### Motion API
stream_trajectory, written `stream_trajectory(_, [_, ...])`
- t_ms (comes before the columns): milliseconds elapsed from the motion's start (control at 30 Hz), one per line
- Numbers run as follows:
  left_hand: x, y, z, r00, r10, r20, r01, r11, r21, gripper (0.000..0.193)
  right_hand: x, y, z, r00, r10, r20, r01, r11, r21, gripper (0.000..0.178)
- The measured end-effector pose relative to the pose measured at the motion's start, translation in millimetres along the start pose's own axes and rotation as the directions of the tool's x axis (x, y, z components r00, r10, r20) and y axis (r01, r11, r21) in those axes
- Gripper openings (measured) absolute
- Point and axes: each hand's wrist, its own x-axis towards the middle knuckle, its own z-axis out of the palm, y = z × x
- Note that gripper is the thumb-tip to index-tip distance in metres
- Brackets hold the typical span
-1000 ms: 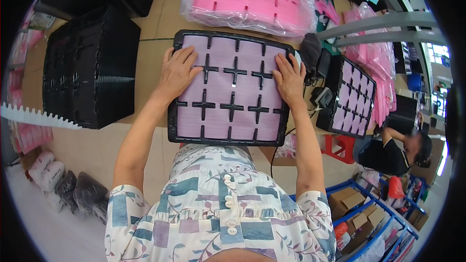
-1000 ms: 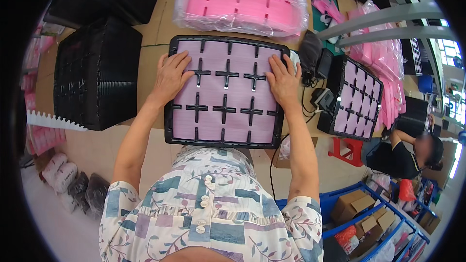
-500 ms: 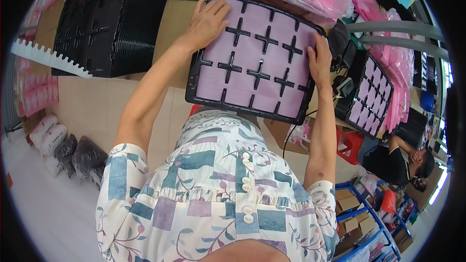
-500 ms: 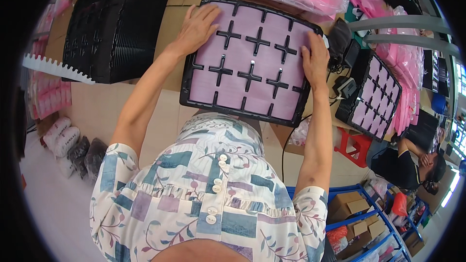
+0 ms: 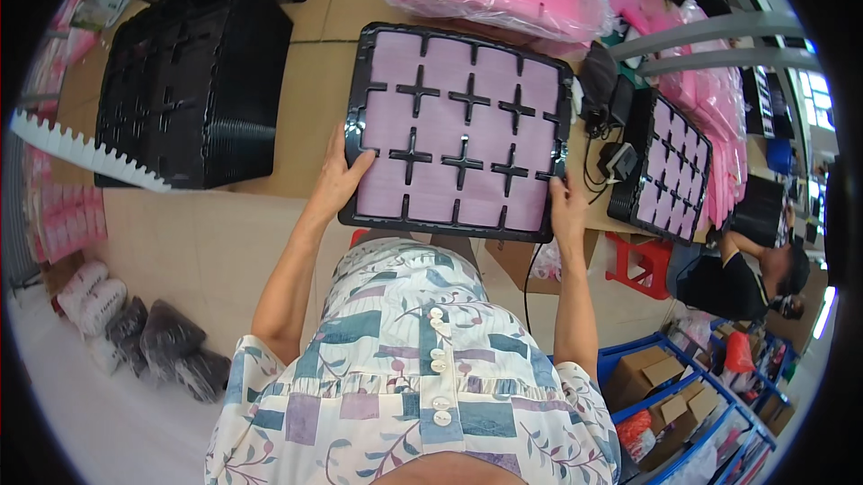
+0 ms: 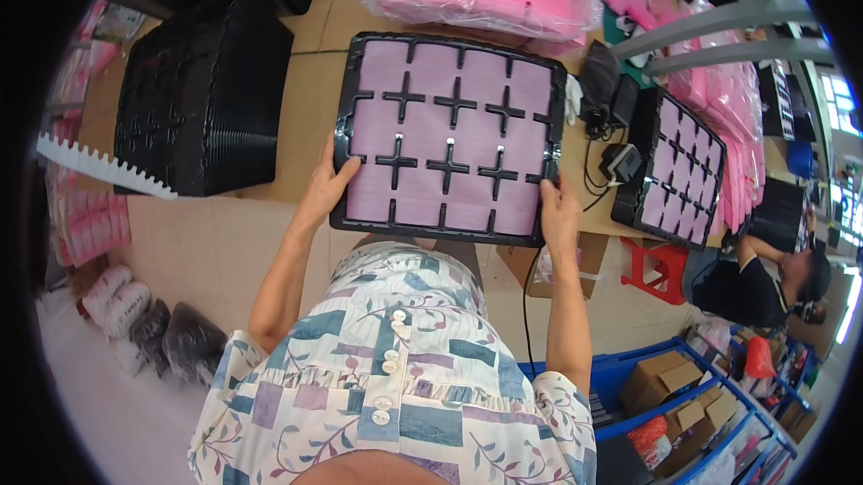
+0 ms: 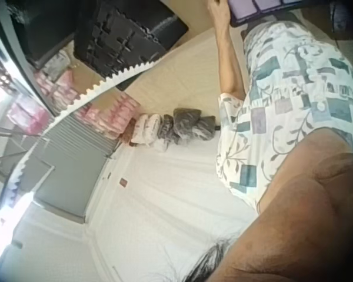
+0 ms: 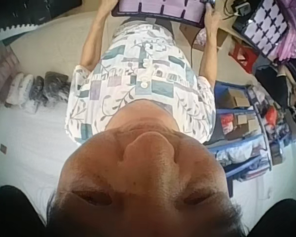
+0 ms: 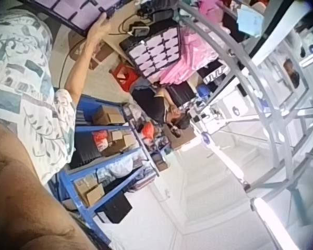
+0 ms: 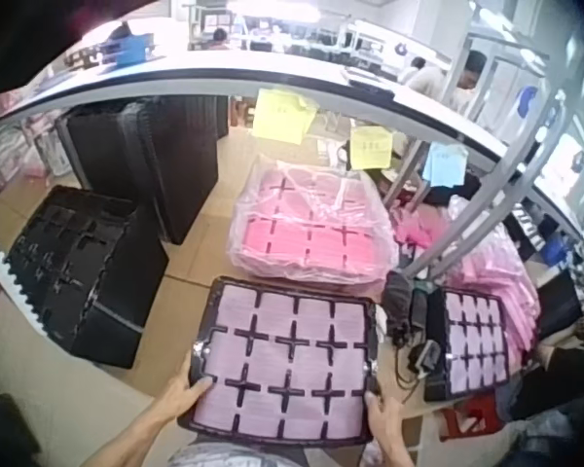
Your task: The person assembles black plastic trays by first applying white adhesive strips to the tray's surface. They then place pink plastic inserts into the compartments of the tray. The person repeats this process for multiple trays, stacking the finished units on a nearby table.
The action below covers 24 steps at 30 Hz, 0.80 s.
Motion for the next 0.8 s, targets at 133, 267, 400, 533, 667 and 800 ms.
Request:
stream_trajectory(133, [-0.5, -4.8, 3.0, 0.995, 0.093, -0.046, -0.093, 0.996, 0.002, 0.075, -2.0, 17.0, 11.1, 0.916, -0.346, -0.203, 0.26, 0.897, -0.359, 0.042])
stream_trajectory(267, [-14.0, 18.4, -3.3, 0.967, 0.206, -0.149, -0.202, 0.978, 0.045, 0.067, -24.7, -4.0, -0.2, 0.879, -0.387, -0.279, 0.306, 0.905, -0.295, 0.043])
stream_trajectory(400, [-54.5, 78.5, 17.5, 0.958, 0.258, -0.129, -0.253, 0.966, 0.054, 0.055, -52.4, -10.0, -68.3, 0.919, -0.2, -0.339, 0.148, 0.974, -0.174, 0.043])
stream_trajectory(533, [-34.9, 170.7, 127.6, 0.947, 0.269, 0.175, -0.245, 0.958, -0.147, 0.049, -22.5, 71.9, -177.4, 0.779, -0.188, -0.598, -0.02, 0.946, -0.324, 0.041])
stream_trajectory(667, [23.2, 229.2, 275.2, 0.839, 0.384, 0.386, -0.388, 0.919, -0.069, 0.066, 9.7, 159.7, -287.4, 0.684, -0.147, -0.715, -0.128, 0.94, -0.317, 0.041])
stream_trajectory(800, [55.7, 246.1, 387.6, 0.763, 0.417, 0.493, -0.549, 0.822, 0.154, 0.083, 55.1, 225.0, -363.6, 0.717, -0.13, -0.685, -0.214, 0.894, -0.394, 0.04])
